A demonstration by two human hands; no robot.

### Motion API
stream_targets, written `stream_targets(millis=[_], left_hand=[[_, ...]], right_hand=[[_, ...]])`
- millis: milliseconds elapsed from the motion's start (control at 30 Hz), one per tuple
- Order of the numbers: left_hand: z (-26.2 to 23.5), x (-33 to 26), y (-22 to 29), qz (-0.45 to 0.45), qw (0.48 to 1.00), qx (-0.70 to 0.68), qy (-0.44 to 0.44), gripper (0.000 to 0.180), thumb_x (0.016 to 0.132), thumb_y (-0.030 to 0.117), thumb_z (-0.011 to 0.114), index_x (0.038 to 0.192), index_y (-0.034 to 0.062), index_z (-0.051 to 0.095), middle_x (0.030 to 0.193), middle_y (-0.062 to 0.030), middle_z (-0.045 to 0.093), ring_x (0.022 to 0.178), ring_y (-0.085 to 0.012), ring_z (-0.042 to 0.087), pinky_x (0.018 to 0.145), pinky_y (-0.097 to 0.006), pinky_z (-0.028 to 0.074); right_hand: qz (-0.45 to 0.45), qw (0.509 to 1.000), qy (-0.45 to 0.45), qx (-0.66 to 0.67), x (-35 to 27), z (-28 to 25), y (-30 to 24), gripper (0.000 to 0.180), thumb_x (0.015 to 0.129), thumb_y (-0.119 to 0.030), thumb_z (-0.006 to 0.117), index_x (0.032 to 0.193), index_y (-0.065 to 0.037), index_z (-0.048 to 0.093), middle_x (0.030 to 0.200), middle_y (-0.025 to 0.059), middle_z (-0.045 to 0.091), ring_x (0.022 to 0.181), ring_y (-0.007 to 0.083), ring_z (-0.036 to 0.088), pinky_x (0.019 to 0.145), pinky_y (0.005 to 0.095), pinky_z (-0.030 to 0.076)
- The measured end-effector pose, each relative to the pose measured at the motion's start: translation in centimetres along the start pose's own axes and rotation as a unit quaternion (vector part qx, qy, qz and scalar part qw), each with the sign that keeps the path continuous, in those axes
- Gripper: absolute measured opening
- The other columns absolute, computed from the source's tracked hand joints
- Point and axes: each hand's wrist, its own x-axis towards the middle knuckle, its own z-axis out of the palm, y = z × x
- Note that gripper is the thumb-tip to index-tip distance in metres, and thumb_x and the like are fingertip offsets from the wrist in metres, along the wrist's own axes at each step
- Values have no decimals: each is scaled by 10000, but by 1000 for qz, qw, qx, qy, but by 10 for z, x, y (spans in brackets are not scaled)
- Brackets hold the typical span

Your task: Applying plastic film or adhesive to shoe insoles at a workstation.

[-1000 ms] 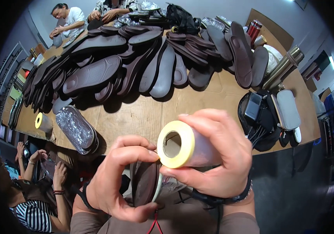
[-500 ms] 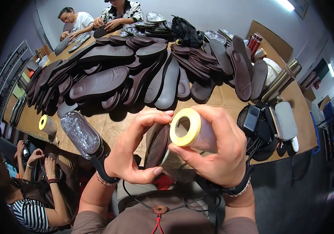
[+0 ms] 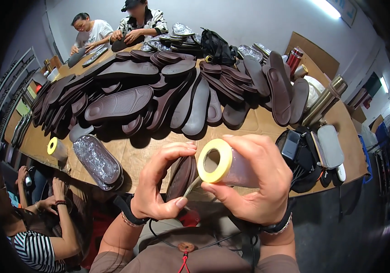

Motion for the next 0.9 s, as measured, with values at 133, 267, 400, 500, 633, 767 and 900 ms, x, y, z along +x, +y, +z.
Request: stream_targets(millis=[133,267,400,500,633,767,900], left_hand=[[0,-1,2,7,1000,2,-8,758,721,261,799,1385,-19,565,1372,-213,606,1308,-384,586,1128,-452,454],[1,-2,2,9,1000,5,-11,759,725,257,795,1393,-18,563,1381,-216,601,1300,-385,590,1123,-454,458],[2,-2,2,7,1000,-2,-12,765,729,253,791,1406,-16,560,1387,-225,594,1292,-390,593,1119,-455,460],[2,-3,1,4,1000,-9,-8,767,731,257,790,1410,-15,561,1390,-233,589,1286,-393,596,1113,-455,462],[2,-5,2,-1,1000,-13,-5,766,733,264,789,1410,-13,561,1396,-237,585,1282,-391,598,1108,-453,464],[1,-9,5,-36,998,-25,-33,828,808,405,778,1442,-68,532,1463,-229,533,1436,-342,507,1208,-448,382],[3,-12,11,-50,997,-32,-45,876,805,415,765,1480,-77,499,1526,-253,491,1469,-355,479,1224,-455,347]], right_hand=[[13,997,58,-48,-1,4,-5,634,685,-162,978,1238,4,716,1104,162,711,960,320,726,850,389,583],[16,997,48,-58,0,7,-1,628,677,-139,978,1232,-3,718,1109,156,713,966,318,723,848,394,582],[15,997,48,-55,2,10,-1,623,676,-128,978,1228,-1,717,1110,158,715,972,321,721,847,399,581],[21,998,45,-44,2,13,-1,615,679,-122,975,1225,-6,717,1112,160,716,973,325,722,848,401,581],[44,998,34,-37,2,13,-3,581,686,-117,968,1201,-16,719,1101,157,721,966,328,723,849,402,579],[93,996,-13,-1,1,11,-3,527,719,-136,948,1175,-15,715,1079,152,726,957,326,721,854,395,576],[112,992,-51,28,0,8,-3,494,745,-150,930,1166,-10,712,1075,145,727,955,312,723,860,381,570]])
